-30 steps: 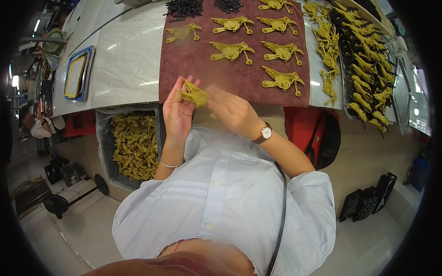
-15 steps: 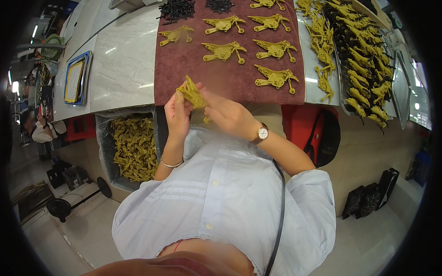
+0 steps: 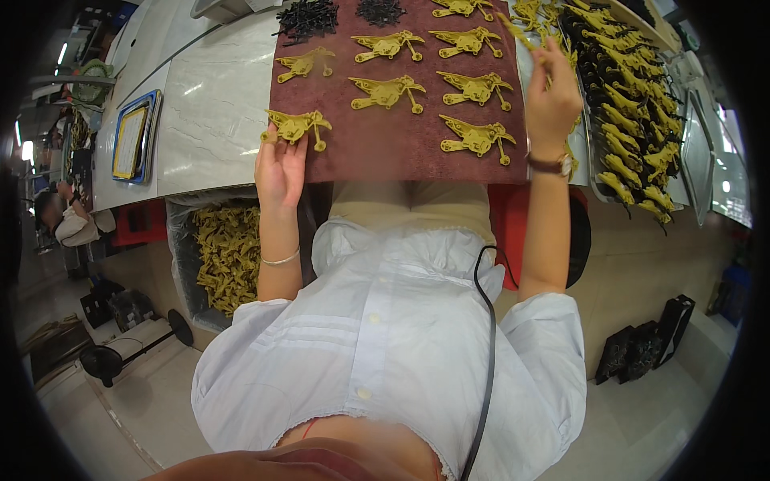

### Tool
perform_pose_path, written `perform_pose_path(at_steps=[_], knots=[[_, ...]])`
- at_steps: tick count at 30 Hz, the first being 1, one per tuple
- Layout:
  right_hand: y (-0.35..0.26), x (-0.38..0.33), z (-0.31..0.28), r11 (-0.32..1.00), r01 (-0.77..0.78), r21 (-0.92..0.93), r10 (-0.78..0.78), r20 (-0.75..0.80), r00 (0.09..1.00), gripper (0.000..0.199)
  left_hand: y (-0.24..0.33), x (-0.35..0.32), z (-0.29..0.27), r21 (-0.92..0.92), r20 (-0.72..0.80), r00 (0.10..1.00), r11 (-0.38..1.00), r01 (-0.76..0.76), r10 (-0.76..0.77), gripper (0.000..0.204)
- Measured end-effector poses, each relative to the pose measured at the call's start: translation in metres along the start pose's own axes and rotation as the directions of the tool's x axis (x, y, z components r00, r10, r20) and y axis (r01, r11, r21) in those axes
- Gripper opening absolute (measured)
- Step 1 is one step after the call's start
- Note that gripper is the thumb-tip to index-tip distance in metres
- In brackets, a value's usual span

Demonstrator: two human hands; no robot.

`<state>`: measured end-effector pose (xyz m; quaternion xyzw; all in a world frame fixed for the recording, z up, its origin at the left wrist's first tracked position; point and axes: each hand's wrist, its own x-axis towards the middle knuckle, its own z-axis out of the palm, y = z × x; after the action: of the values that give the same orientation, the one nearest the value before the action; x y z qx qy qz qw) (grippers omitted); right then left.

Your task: The person wipes their hands with a tissue, places toy motorcycle frames onto the mat, and attaches small black parts and wheels onto each frame by hand.

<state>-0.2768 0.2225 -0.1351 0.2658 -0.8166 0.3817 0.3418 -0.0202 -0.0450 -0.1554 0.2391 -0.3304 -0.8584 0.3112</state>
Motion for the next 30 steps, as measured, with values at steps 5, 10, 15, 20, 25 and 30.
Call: perform_pose_path(at_steps=[5,10,15,20,25,30], knots=[[0.088,0.036,0.002,0.956,0.051,-0.289,-0.022,0.104,0.994,0.014,-0.009,0.012,0.0,0.209,-0.018,0.996,0.975,-0.077,0.083,0.058],[0.101,0.041,0.009,0.96,0.031,-0.277,0.077,0.369,0.926,0.025,-0.007,0.005,-0.01,0.817,0.117,0.904,0.478,-0.324,0.412,0.063],[0.082,0.043,0.025,0.944,0.091,-0.317,0.024,0.342,0.939,0.03,0.014,0.017,-0.007,0.903,0.291,0.898,0.216,-0.371,0.329,0.054],[0.002,0.046,0.073,0.975,0.168,0.142,-0.213,0.418,0.883,0.027,0.013,0.017,0.007,0.9,0.411,0.892,0.07,-0.43,0.191,0.048],[-0.052,0.05,0.14,0.888,0.157,0.433,-0.388,0.52,0.761,0.029,0.008,0.019,0.008,0.877,0.481,0.869,-0.047,-0.479,0.115,0.046],[-0.09,0.053,0.193,0.892,0.083,0.445,-0.375,0.623,0.686,0.042,0.011,0.017,0.006,0.84,0.537,0.841,-0.135,-0.525,0.07,0.041]])
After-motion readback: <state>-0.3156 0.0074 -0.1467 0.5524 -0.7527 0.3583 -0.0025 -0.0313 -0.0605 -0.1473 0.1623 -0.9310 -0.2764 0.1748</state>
